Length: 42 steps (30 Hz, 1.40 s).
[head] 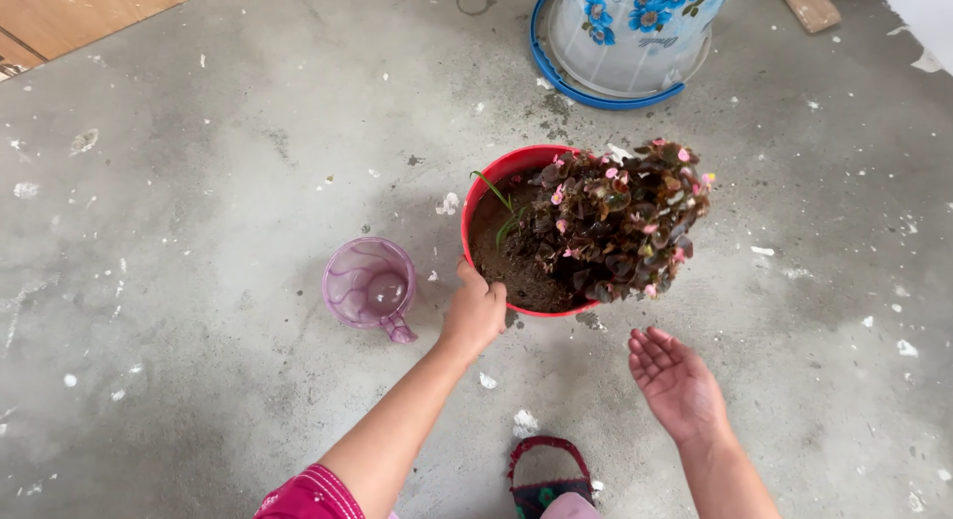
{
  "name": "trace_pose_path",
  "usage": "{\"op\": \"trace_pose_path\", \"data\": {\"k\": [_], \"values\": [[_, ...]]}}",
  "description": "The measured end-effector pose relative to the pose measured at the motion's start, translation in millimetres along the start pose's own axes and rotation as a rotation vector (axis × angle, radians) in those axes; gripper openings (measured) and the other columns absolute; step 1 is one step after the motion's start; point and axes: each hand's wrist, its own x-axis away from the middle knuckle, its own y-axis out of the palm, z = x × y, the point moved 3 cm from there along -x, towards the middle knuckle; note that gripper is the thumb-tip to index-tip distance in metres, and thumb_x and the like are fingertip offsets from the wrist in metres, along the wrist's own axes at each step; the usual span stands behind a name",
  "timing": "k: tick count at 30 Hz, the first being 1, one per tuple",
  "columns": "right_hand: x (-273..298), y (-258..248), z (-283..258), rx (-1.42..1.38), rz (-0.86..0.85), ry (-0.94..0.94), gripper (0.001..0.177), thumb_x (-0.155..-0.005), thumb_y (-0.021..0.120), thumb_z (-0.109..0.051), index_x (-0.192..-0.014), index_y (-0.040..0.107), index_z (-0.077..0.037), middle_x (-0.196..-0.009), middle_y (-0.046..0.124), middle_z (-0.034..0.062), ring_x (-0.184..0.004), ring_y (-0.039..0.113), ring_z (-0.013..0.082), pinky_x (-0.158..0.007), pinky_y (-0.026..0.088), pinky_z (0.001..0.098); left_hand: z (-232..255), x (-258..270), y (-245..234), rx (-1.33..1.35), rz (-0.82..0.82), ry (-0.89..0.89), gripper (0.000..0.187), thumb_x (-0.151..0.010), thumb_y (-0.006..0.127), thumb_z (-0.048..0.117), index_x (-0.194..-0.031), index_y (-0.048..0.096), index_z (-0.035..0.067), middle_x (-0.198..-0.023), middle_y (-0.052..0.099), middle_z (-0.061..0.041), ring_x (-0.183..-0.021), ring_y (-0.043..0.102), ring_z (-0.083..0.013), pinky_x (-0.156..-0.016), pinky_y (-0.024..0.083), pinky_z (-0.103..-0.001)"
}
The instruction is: The recorder uses a plastic mug to fetch water from a bucket and water multiple potted plants in an indoor/balcony area.
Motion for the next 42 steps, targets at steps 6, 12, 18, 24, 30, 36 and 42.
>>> {"op": "trace_pose_path", "data": {"k": [6, 12, 18, 24, 30, 36, 42], "values": [[-23, -7, -20, 0.001, 0.05, -0.041, 0.037, -0.108, 0.036, -0.022, -0.128, 0.053, 0.004, -0.125, 0.061, 0.0191, -0.117, 0.059, 0.0269, -0.107, 0.05, 0.0399, -11, -27, -33, -0.191, -0.08, 0.034, 0.059, -0.096, 0.044, 0.019, -0.141, 0.018, -0.009, -0.063, 0.067, -0.014, -0.05, 0.066, -0.0257, -0.054, 0.054, -0.042], [-40, 4, -42, -0.013, 0.01, -0.076, 0.037, -0.107, 0.037, -0.023, -0.128, 0.054, 0.002, -0.13, 0.061, 0.0167, -0.12, 0.059, 0.0261, -0.11, 0.047, 0.0401, -1, -74, -82, -0.248, -0.22, 0.155, 0.058, -0.092, 0.049, 0.014, -0.142, 0.026, -0.003, -0.063, 0.065, -0.012, -0.048, 0.063, -0.024, -0.049, 0.053, -0.041], [-64, 31, -63, 0.12, -0.141, -0.105, 0.035, -0.111, 0.041, -0.024, -0.131, 0.054, 0.001, -0.124, 0.064, 0.0132, -0.116, 0.061, 0.0239, -0.109, 0.045, 0.0428, 18, -122, -97, -0.418, -0.509, 0.074, 0.049, -0.096, 0.047, 0.013, -0.14, 0.028, 0.003, -0.062, 0.066, -0.017, -0.046, 0.06, -0.0235, -0.043, 0.047, -0.037], [-74, 93, -97, 0.399, -0.233, -0.138, 0.045, -0.108, 0.039, -0.021, -0.14, 0.054, 0.006, -0.132, 0.066, 0.0173, -0.122, 0.063, 0.0227, -0.11, 0.045, 0.0397, 27, -160, -96, -0.533, -0.692, 0.001, 0.049, -0.098, 0.046, 0.01, -0.138, 0.018, 0.003, -0.067, 0.07, -0.021, -0.049, 0.064, -0.0252, -0.043, 0.048, -0.037], [-110, 137, -129, 0.652, -0.187, -0.074, 0.05, -0.101, 0.048, -0.027, -0.141, 0.054, 0.001, -0.137, 0.065, 0.0155, -0.124, 0.064, 0.0225, -0.106, 0.048, 0.0354, 59, -178, -85, -0.705, -0.73, 0.061, 0.044, -0.098, 0.048, 0.01, -0.134, 0.025, 0.002, -0.07, 0.071, -0.02, -0.052, 0.066, -0.025, -0.046, 0.05, -0.036], [-135, 144, -126, 1.093, -0.236, -0.129, 0.042, -0.096, 0.067, -0.03, -0.121, 0.073, 0.003, -0.108, 0.078, 0.0176, -0.099, 0.073, 0.0215, -0.093, 0.057, 0.0336, 86, -186, -74, -0.809, -0.762, 0.03, 0.047, -0.094, 0.051, 0.003, -0.134, 0.028, 0.005, -0.072, 0.07, -0.018, -0.057, 0.067, -0.0241, -0.051, 0.051, -0.037], [-88, 144, -128, 1.517, -0.009, -0.144, 0.027, -0.096, 0.07, -0.029, -0.108, 0.083, -0.009, -0.097, 0.082, 0.0108, -0.086, 0.072, 0.0228, -0.077, 0.056, 0.0349, 117, -199, -51, -0.924, -0.697, 0.101, 0.052, -0.092, 0.049, -0.001, -0.14, 0.032, 0.01, -0.086, 0.071, -0.019, -0.065, 0.067, -0.0258, -0.056, 0.054, -0.039]]}}
